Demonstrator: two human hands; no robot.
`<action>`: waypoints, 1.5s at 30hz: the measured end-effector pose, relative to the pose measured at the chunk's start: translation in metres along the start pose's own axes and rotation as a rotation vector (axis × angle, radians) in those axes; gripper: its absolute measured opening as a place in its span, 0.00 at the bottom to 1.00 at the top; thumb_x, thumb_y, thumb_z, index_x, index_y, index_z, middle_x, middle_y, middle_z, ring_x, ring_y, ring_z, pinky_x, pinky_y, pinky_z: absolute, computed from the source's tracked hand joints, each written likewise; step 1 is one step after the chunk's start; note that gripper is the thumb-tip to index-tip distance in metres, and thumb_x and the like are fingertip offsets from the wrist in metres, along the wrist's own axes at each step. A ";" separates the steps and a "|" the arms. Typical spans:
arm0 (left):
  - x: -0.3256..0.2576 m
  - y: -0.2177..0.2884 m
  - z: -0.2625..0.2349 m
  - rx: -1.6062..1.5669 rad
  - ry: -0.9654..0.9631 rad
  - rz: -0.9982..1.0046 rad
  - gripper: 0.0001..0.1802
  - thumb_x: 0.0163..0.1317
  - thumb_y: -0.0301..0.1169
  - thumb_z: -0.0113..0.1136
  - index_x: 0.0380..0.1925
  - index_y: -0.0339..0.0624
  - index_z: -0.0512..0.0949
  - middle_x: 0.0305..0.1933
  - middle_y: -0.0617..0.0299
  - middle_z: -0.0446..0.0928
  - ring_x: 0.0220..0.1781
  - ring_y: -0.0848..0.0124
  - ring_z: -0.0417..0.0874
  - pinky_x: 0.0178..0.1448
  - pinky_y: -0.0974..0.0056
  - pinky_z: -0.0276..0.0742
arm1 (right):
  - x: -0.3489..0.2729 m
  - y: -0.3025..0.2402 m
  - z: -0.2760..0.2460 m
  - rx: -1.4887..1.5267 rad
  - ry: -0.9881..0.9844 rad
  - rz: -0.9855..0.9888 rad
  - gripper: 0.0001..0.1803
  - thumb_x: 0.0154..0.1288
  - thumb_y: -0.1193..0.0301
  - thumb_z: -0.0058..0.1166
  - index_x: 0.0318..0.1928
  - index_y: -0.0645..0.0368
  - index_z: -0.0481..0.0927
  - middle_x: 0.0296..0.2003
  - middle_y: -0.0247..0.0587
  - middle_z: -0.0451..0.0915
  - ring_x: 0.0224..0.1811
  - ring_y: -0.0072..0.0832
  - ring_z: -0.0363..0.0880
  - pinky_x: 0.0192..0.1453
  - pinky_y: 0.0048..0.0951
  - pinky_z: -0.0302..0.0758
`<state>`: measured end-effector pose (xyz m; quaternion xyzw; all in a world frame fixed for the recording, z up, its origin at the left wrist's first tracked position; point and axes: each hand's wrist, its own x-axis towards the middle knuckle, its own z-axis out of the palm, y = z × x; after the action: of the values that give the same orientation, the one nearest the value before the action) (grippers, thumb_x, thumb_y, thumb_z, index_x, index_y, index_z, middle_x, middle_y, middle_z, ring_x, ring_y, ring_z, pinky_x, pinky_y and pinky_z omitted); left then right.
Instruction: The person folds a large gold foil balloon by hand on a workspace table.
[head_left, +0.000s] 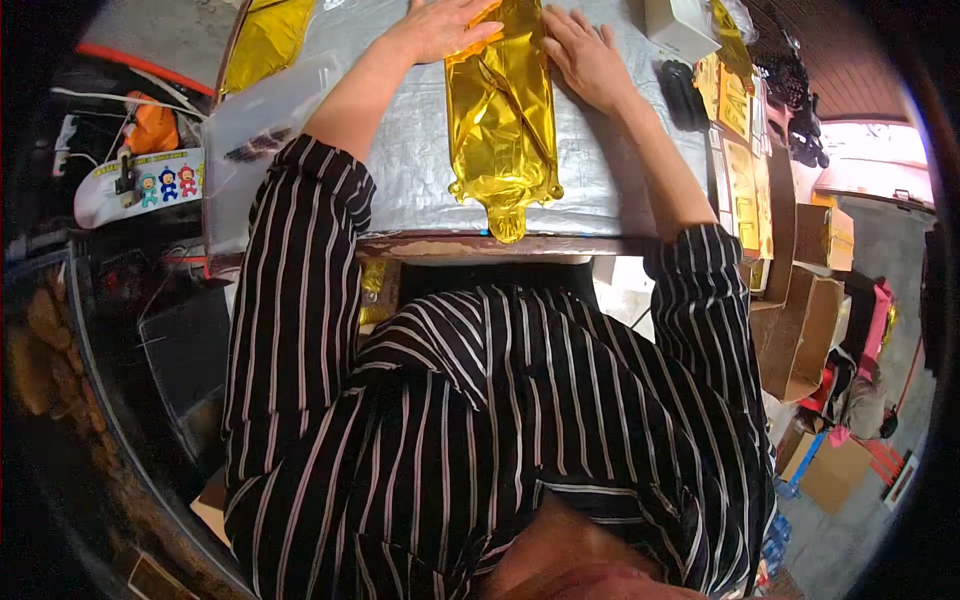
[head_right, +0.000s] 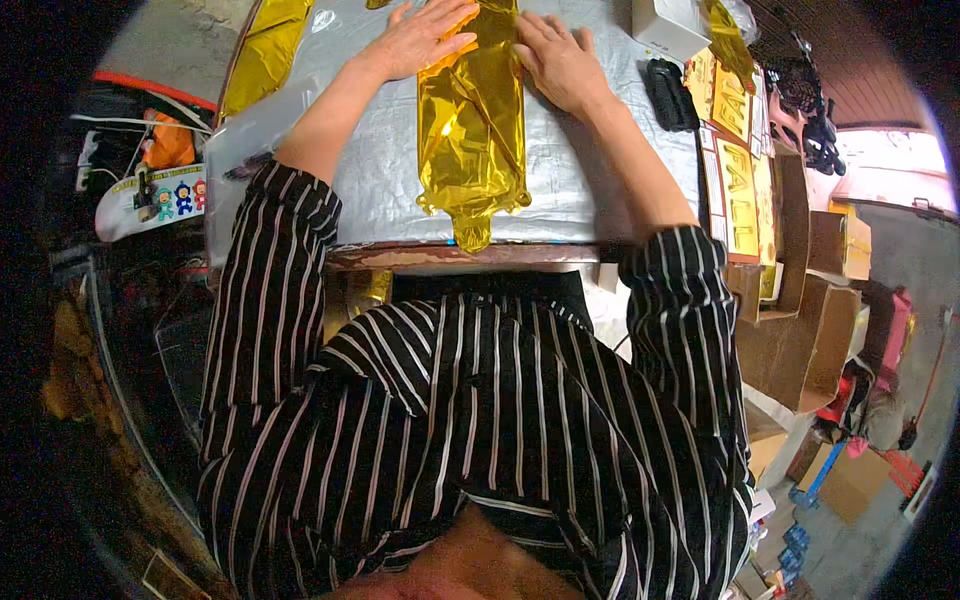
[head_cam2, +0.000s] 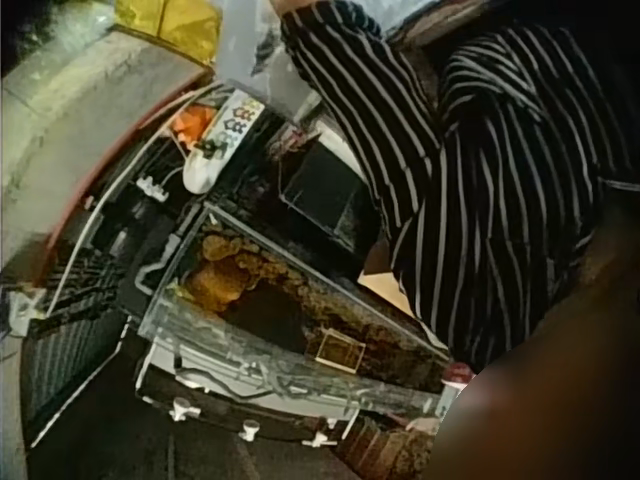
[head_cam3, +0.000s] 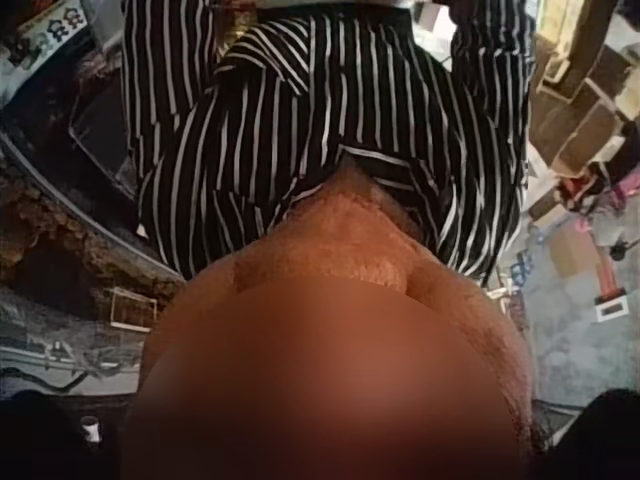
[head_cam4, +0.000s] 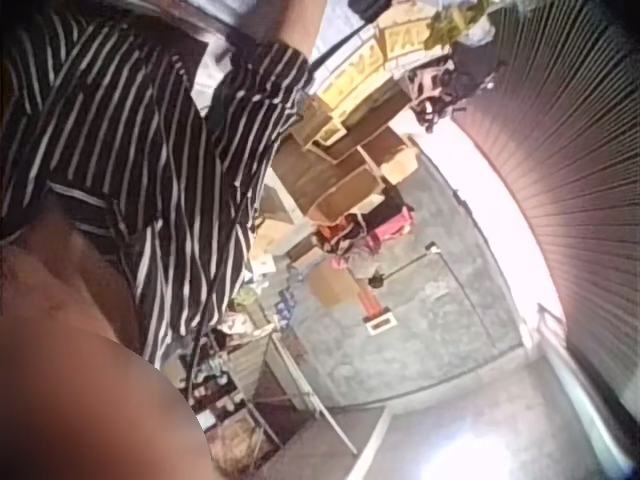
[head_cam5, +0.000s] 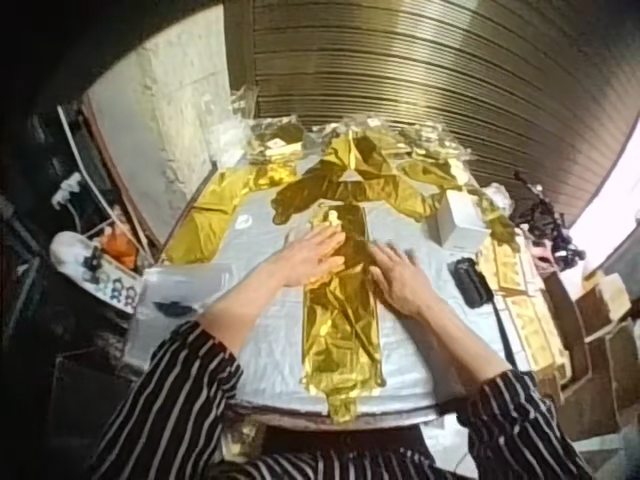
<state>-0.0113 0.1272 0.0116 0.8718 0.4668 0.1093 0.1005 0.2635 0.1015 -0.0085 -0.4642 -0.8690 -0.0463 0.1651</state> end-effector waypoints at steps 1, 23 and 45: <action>0.001 -0.001 0.000 0.001 0.004 -0.001 0.39 0.77 0.58 0.44 0.79 0.47 0.60 0.85 0.49 0.52 0.86 0.52 0.50 0.84 0.44 0.47 | -0.007 0.001 -0.004 0.065 0.017 -0.097 0.28 0.83 0.57 0.42 0.77 0.49 0.64 0.78 0.36 0.64 0.81 0.39 0.58 0.81 0.64 0.50; -0.054 -0.057 -0.039 -0.469 0.102 -0.289 0.24 0.77 0.46 0.55 0.65 0.48 0.79 0.67 0.59 0.80 0.72 0.59 0.77 0.74 0.54 0.70 | -0.059 -0.042 -0.023 -0.062 -0.056 -0.120 0.28 0.82 0.54 0.42 0.77 0.43 0.66 0.78 0.33 0.64 0.81 0.43 0.58 0.79 0.71 0.43; -0.065 -0.005 0.022 0.067 0.396 0.056 0.36 0.72 0.52 0.58 0.74 0.48 0.68 0.78 0.57 0.68 0.81 0.56 0.65 0.78 0.44 0.56 | -0.062 -0.039 -0.020 -0.053 -0.011 -0.138 0.28 0.82 0.52 0.42 0.77 0.42 0.66 0.78 0.32 0.63 0.82 0.43 0.56 0.79 0.72 0.42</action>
<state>-0.0440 0.0738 -0.0175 0.8489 0.4563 0.2657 -0.0253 0.2684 0.0254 -0.0076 -0.4078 -0.8982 -0.0780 0.1446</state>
